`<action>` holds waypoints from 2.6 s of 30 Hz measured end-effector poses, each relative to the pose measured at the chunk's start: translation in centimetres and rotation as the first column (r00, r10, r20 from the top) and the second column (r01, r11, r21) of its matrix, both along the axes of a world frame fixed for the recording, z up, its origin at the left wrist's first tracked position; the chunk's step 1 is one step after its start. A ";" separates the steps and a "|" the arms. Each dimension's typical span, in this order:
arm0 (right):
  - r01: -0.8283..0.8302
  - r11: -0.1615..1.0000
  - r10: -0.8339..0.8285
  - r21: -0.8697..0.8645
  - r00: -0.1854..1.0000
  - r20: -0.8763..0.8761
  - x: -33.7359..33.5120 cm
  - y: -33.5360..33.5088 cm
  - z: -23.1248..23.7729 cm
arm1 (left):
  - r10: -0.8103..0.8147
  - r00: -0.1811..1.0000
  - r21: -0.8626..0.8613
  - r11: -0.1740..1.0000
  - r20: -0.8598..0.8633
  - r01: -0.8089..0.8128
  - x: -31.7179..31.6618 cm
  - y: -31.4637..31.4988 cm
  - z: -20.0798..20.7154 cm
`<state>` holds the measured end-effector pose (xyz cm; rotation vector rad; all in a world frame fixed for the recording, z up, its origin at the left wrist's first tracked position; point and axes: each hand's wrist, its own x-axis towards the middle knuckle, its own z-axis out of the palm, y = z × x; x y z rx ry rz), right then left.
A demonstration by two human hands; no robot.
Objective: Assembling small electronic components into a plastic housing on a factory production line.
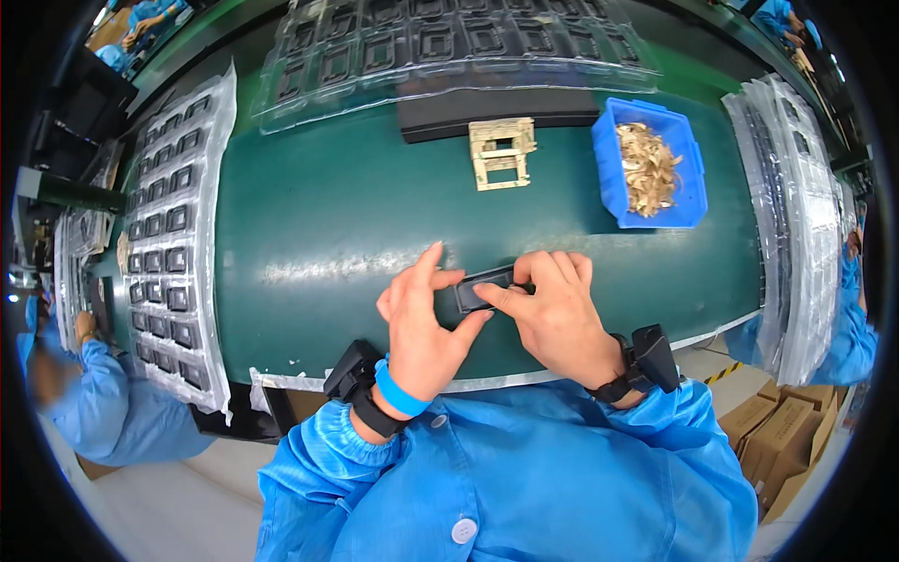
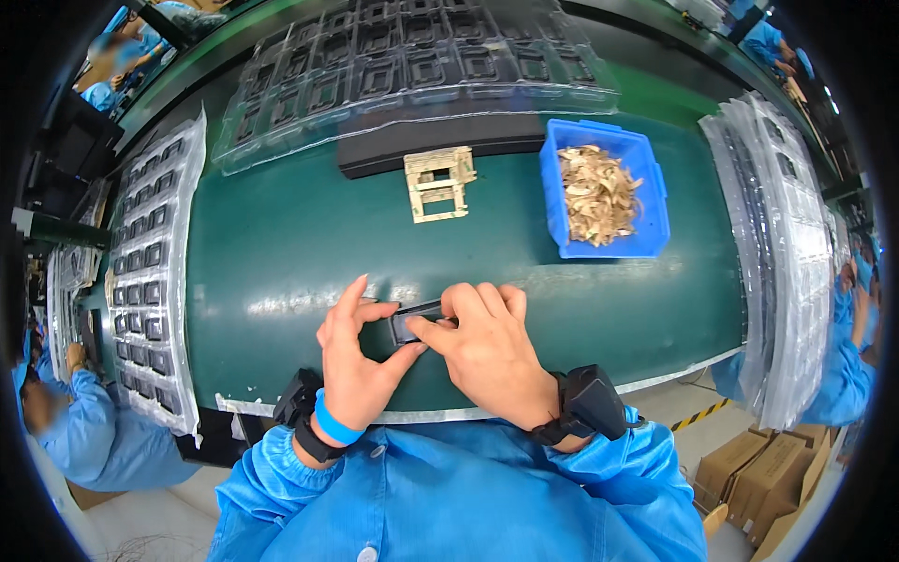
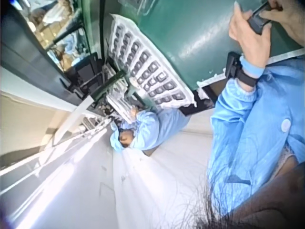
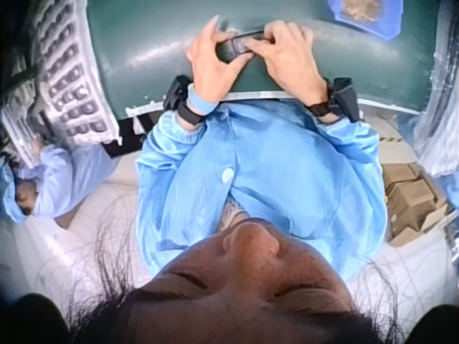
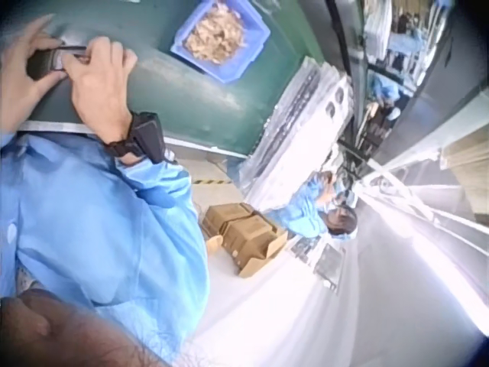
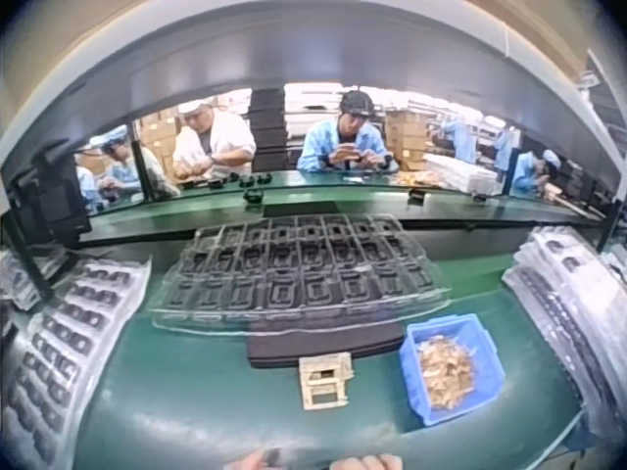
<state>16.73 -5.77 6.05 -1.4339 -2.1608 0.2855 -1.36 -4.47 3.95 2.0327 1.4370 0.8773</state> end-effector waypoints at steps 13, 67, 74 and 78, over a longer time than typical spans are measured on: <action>-0.145 0.988 0.137 0.047 0.982 0.133 0.4 2.2 -1.0 | -0.013 1.000 -0.017 1.000 0.004 0.013 -0.3 0.1 0.2; 0.127 0.984 -0.156 -0.122 0.952 -0.264 -3.9 24.8 8.4 | -0.208 0.976 0.172 0.966 0.060 0.195 -1.0 3.8 -1.1; 0.214 0.941 -0.299 -0.263 0.890 -0.344 -10.5 36.9 6.7 | -0.278 0.956 0.115 0.957 0.093 0.267 -1.1 3.4 -1.7; 0.210 0.858 -0.379 -0.468 0.874 -0.303 -12.8 41.5 5.6 | -0.363 0.925 0.092 0.931 0.116 0.354 -1.2 3.0 -1.8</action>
